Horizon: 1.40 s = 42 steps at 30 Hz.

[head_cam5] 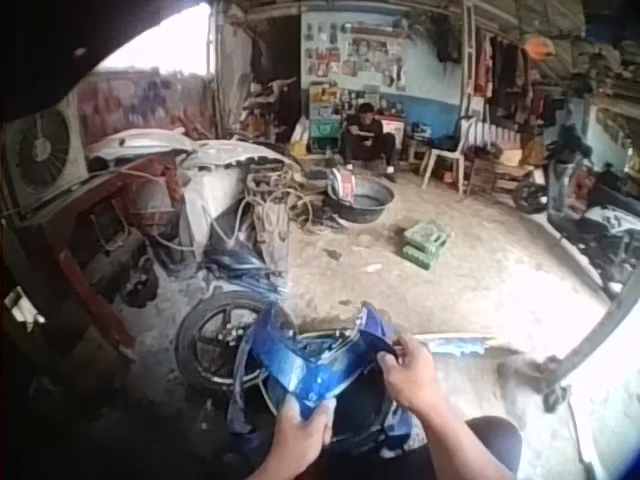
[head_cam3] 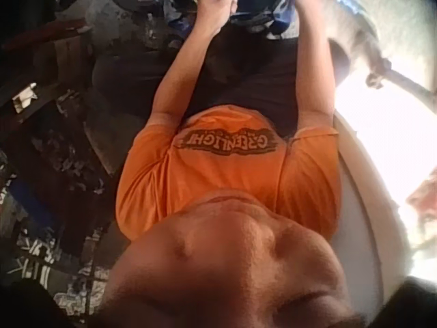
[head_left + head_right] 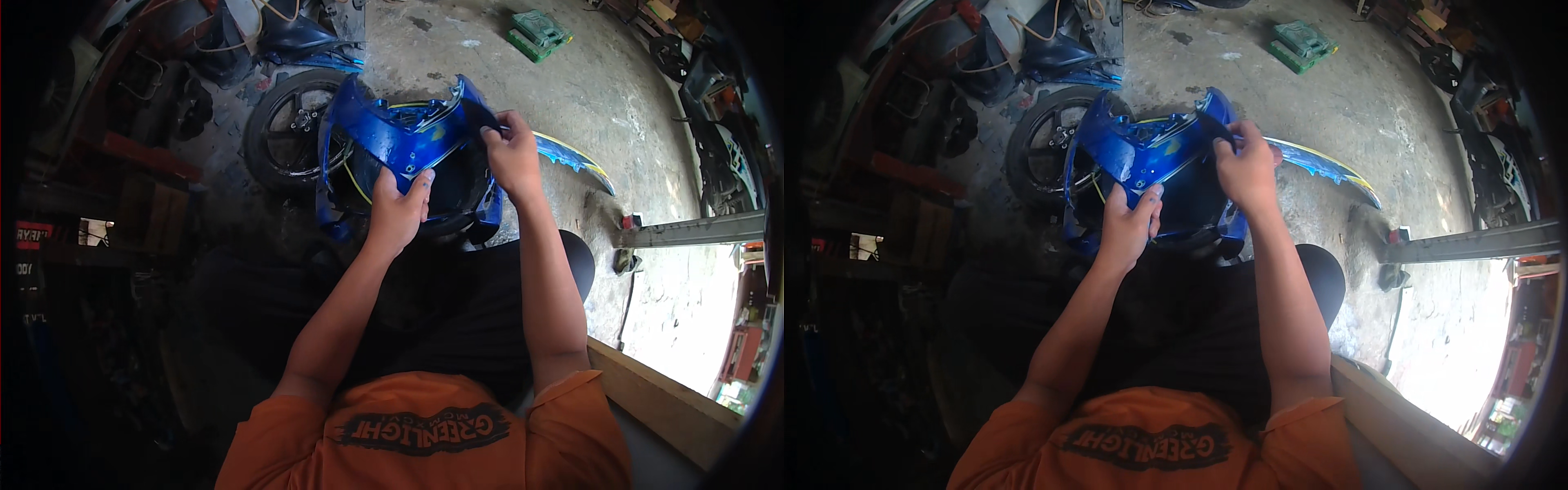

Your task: The person holds a blue motorcycle fairing while sanding the edges and surface with a circular sanding pad, periodically dipping their hand into a bucket of water to wet the area.

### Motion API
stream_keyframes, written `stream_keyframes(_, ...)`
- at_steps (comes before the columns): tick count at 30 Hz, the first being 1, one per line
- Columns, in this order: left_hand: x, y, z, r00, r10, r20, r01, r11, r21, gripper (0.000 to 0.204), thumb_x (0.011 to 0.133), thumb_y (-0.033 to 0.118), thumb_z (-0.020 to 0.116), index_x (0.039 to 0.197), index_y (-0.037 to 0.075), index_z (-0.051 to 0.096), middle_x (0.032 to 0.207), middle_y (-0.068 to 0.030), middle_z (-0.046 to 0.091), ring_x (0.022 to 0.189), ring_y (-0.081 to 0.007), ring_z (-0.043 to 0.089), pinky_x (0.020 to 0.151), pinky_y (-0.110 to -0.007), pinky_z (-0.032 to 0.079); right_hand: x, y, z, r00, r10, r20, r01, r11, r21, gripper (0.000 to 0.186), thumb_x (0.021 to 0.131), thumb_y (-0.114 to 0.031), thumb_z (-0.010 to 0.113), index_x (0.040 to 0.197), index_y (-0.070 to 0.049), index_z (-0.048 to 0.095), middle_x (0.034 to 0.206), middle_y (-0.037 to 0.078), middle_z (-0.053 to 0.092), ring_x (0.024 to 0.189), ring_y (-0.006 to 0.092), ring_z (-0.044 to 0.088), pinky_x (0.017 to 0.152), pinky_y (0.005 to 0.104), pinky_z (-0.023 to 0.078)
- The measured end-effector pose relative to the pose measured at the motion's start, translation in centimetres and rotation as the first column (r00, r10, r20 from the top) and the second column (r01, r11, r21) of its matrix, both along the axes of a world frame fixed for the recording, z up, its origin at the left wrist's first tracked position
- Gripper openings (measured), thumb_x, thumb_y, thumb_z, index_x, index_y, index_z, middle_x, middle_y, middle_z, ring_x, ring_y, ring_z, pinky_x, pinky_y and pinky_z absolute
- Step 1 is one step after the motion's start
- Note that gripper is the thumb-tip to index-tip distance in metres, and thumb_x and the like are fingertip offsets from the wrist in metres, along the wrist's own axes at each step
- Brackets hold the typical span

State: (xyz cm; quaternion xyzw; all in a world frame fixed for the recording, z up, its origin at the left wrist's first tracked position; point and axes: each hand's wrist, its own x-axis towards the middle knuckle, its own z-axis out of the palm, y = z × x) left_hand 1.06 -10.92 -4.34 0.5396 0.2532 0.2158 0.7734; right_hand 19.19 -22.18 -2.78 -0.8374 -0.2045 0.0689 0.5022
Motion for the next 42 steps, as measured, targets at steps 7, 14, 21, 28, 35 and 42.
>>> stream_keyframes(7, 2.2, 1.9, -0.3, 1.000, -0.005, -0.027, 0.002, 0.994, -0.110, 0.016, 0.108, 0.020, 0.064, 0.113, 0.005, 0.058, 0.078, -0.0028, 0.060, 0.054, -0.0093, 0.052, 0.049, -0.025, 0.042, -0.2, 3.7, 0.7, 0.972, 0.220, 0.081, -0.193, 0.948, -0.255, 0.036, 0.093, -0.025, 0.076, 0.121, -0.004, 0.069, 0.114, 0.023, 0.073, 0.113, 0.0407, 0.071, 0.103, 0.0481, 0.052)
stream_keyframes(14, 1.4, 1.3, 0.6, 0.995, 0.075, 0.062, -0.072, 0.997, -0.036, 0.017, 0.107, 0.016, 0.064, 0.114, 0.004, 0.056, 0.075, -0.0026, 0.059, 0.051, -0.0081, 0.050, 0.045, -0.025, 0.041, 0.3, 5.5, 2.0, 0.825, 0.456, 0.333, -0.326, 0.866, -0.380, 0.039, 0.098, -0.023, 0.072, 0.133, -0.006, 0.070, 0.128, 0.024, 0.065, 0.121, 0.0437, 0.060, 0.107, 0.0495, 0.048)
stream_keyframes(21, 0.5, 0.8, 0.6, 0.999, 0.023, 0.040, -0.024, 0.999, 0.038, 0.013, 0.106, 0.011, 0.060, 0.116, 0.004, 0.056, 0.074, -0.0017, 0.057, 0.051, -0.0064, 0.048, 0.044, -0.024, 0.040, 0.2, 4.3, 3.4, 0.761, 0.493, 0.421, -0.414, 0.869, -0.270, 0.032, 0.103, -0.011, 0.063, 0.133, -0.004, 0.068, 0.129, 0.022, 0.068, 0.121, 0.0453, 0.062, 0.106, 0.0496, 0.049)
stream_keyframes(28, 2.9, -0.3, 2.4, 0.993, -0.011, 0.117, 0.025, 0.993, -0.115, 0.014, 0.106, 0.007, 0.062, 0.118, 0.003, 0.055, 0.082, 0.0003, 0.059, 0.063, -0.0053, 0.053, 0.053, -0.023, 0.044, 2.6, 2.9, 7.4, 0.870, 0.378, 0.316, -0.361, 0.926, -0.114, 0.031, 0.103, -0.006, 0.062, 0.134, -0.005, 0.067, 0.127, 0.023, 0.070, 0.120, 0.0453, 0.065, 0.103, 0.0480, 0.052)
stream_keyframes(35, 5.9, 0.0, -0.9, 0.999, 0.002, -0.042, -0.006, 0.995, -0.099, 0.016, 0.108, 0.014, 0.062, 0.117, 0.005, 0.053, 0.074, -0.0003, 0.056, 0.055, -0.0061, 0.050, 0.046, -0.023, 0.042, 3.8, 2.3, 3.5, 0.634, 0.532, 0.561, -0.439, 0.845, -0.305, 0.041, 0.087, 0.007, 0.063, 0.127, -0.002, 0.070, 0.127, 0.018, 0.070, 0.120, 0.0406, 0.063, 0.102, 0.0496, 0.052)
stream_keyframes(42, 5.5, -0.9, -1.6, 0.996, -0.064, -0.067, 0.057, 0.993, -0.102, 0.018, 0.109, 0.016, 0.058, 0.123, 0.006, 0.052, 0.078, -0.0025, 0.059, 0.056, -0.0059, 0.051, 0.047, -0.022, 0.043, 2.8, -0.8, 2.7, 0.499, 0.682, 0.535, -0.426, 0.731, -0.534, 0.053, 0.079, 0.003, 0.069, 0.131, -0.002, 0.067, 0.132, 0.015, 0.069, 0.127, 0.0350, 0.063, 0.107, 0.0486, 0.050)
